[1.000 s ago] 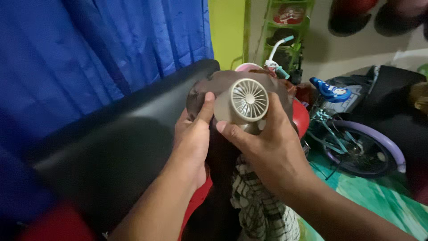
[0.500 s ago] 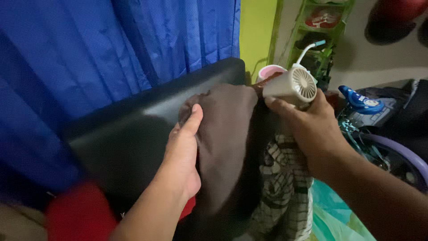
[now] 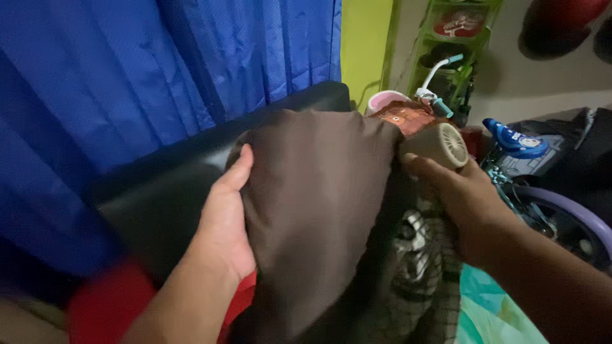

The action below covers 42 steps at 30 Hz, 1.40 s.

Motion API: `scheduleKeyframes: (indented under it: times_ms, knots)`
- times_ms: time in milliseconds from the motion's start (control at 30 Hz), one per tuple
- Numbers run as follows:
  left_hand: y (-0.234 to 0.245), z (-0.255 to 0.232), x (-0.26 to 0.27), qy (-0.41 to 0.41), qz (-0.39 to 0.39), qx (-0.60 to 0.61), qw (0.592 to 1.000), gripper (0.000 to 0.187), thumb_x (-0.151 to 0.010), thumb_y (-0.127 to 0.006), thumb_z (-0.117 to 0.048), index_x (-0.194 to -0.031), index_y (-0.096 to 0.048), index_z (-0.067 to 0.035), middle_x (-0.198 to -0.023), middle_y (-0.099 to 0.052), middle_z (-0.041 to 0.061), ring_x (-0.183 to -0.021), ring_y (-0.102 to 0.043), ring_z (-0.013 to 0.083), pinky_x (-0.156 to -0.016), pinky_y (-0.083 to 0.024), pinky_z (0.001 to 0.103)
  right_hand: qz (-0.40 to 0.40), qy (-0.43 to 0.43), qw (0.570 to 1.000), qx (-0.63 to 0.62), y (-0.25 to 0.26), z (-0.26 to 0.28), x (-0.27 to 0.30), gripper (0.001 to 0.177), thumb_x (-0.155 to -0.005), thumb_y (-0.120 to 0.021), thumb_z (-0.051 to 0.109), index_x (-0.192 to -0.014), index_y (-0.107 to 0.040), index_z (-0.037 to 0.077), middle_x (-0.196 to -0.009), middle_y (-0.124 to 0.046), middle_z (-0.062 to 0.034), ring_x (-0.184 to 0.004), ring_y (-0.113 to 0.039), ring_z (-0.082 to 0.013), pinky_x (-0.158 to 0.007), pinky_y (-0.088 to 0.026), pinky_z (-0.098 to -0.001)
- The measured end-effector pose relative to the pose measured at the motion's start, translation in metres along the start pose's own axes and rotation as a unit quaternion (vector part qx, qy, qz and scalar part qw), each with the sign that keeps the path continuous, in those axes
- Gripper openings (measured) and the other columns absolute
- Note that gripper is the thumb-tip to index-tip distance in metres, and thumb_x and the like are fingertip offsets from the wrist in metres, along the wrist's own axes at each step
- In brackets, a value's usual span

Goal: The person uses a handheld fan and a cloth to clean a red sofa and two character pillows, wiping the surfaces and blowing air over the fabric.

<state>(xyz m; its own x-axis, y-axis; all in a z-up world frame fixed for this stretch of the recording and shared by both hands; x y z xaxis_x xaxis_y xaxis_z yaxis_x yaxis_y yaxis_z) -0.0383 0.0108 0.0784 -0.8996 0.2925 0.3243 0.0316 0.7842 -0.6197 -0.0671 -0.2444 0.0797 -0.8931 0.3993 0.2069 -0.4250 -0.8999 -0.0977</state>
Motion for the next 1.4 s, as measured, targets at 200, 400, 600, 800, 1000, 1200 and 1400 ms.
scheduleKeyframes:
  times_ms: [200, 400, 600, 800, 1000, 1200, 1400]
  knots:
    - [0.002, -0.007, -0.005, -0.026, -0.007, -0.016, 1.000, 0.062, -0.089, -0.056, -0.058, -0.128, -0.069, -0.012, -0.128, -0.074, 0.011, -0.116, -0.068, 0.0308, -0.103, -0.050, 0.050, 0.040, 0.017, 0.997, -0.056, 0.018, 0.000, -0.018, 0.054, -0.094, -0.072, 0.028, -0.142, -0.053, 0.010, -0.108, -0.070, -0.0168, -0.080, -0.071, -0.0303, -0.066, -0.064, -0.0493]
    - [0.001, -0.004, -0.014, -0.026, -0.018, 0.034, 0.999, 0.061, -0.089, -0.057, -0.057, -0.127, -0.069, -0.011, -0.128, -0.073, 0.012, -0.116, -0.067, 0.0313, -0.103, -0.050, 0.049, 0.050, 0.005, 0.998, -0.028, 0.043, -0.017, -0.029, 0.051, -0.091, -0.065, 0.029, -0.138, -0.053, 0.012, -0.104, -0.071, -0.0169, -0.074, -0.073, -0.0266, -0.060, -0.063, -0.0441]
    - [0.011, -0.004, -0.020, -0.040, -0.100, 0.017, 0.994, 0.063, -0.088, -0.057, -0.059, -0.130, -0.067, -0.013, -0.134, -0.071, 0.014, -0.123, -0.065, 0.0341, -0.108, -0.044, 0.051, -0.024, -0.093, 0.994, -0.043, 0.050, -0.042, -0.013, 0.053, -0.097, -0.073, 0.031, -0.145, -0.051, 0.019, -0.111, -0.068, -0.0215, -0.078, -0.066, -0.0322, -0.064, -0.061, -0.0502]
    - [0.007, 0.006, -0.031, -0.050, -0.083, 0.006, 0.995, 0.062, -0.087, -0.056, -0.059, -0.134, -0.066, -0.019, -0.140, -0.068, 0.007, -0.129, -0.061, 0.0303, -0.111, -0.041, 0.050, 0.056, 0.145, 0.987, 0.043, -0.015, 0.007, 0.018, 0.067, -0.086, -0.079, 0.022, -0.147, -0.051, 0.016, -0.123, -0.072, -0.0104, -0.105, -0.071, -0.0262, -0.086, -0.060, -0.0469]
    - [0.022, 0.005, -0.029, -0.038, -0.165, -0.046, 0.984, 0.062, -0.090, -0.055, -0.060, -0.138, -0.061, -0.021, -0.145, -0.062, 0.006, -0.133, -0.056, 0.0288, -0.111, -0.036, 0.054, -0.033, 0.086, 0.993, 0.072, -0.004, 0.012, 0.015, 0.063, -0.085, -0.076, 0.019, -0.142, -0.049, 0.018, -0.118, -0.071, -0.0097, -0.103, -0.072, -0.0246, -0.087, -0.062, -0.0435]
    - [0.029, 0.001, -0.032, -0.027, -0.128, -0.019, 0.991, 0.070, -0.086, -0.056, -0.064, -0.138, -0.062, -0.017, -0.143, -0.063, 0.013, -0.130, -0.058, 0.0341, -0.110, -0.041, 0.052, -0.069, -0.030, 0.996, -0.043, 0.056, -0.006, -0.005, 0.053, -0.092, -0.068, 0.024, -0.141, -0.050, 0.016, -0.110, -0.072, -0.0161, -0.085, -0.071, -0.0289, -0.070, -0.061, -0.0482]
    - [0.024, 0.001, -0.031, -0.036, -0.143, -0.033, 0.989, 0.071, -0.085, -0.056, -0.065, -0.137, -0.061, -0.016, -0.145, -0.061, 0.017, -0.129, -0.058, 0.0345, -0.108, -0.042, 0.052, -0.062, -0.063, 0.994, -0.056, 0.078, -0.027, -0.018, 0.050, -0.092, -0.065, 0.026, -0.139, -0.052, 0.014, -0.102, -0.071, -0.0152, -0.074, -0.070, -0.0271, -0.063, -0.060, -0.0459]
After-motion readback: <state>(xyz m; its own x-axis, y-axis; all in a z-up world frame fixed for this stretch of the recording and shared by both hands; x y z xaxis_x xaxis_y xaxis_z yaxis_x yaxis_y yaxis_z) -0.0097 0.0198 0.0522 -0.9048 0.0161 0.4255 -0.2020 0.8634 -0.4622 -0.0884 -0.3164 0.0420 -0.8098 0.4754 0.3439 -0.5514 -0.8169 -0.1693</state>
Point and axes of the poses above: each hand's wrist, its own x-axis away from the middle knuckle, its own y-axis out of the back of the hand, z = x × y, the point moved 9 cm from there along -x, towards the middle knuckle
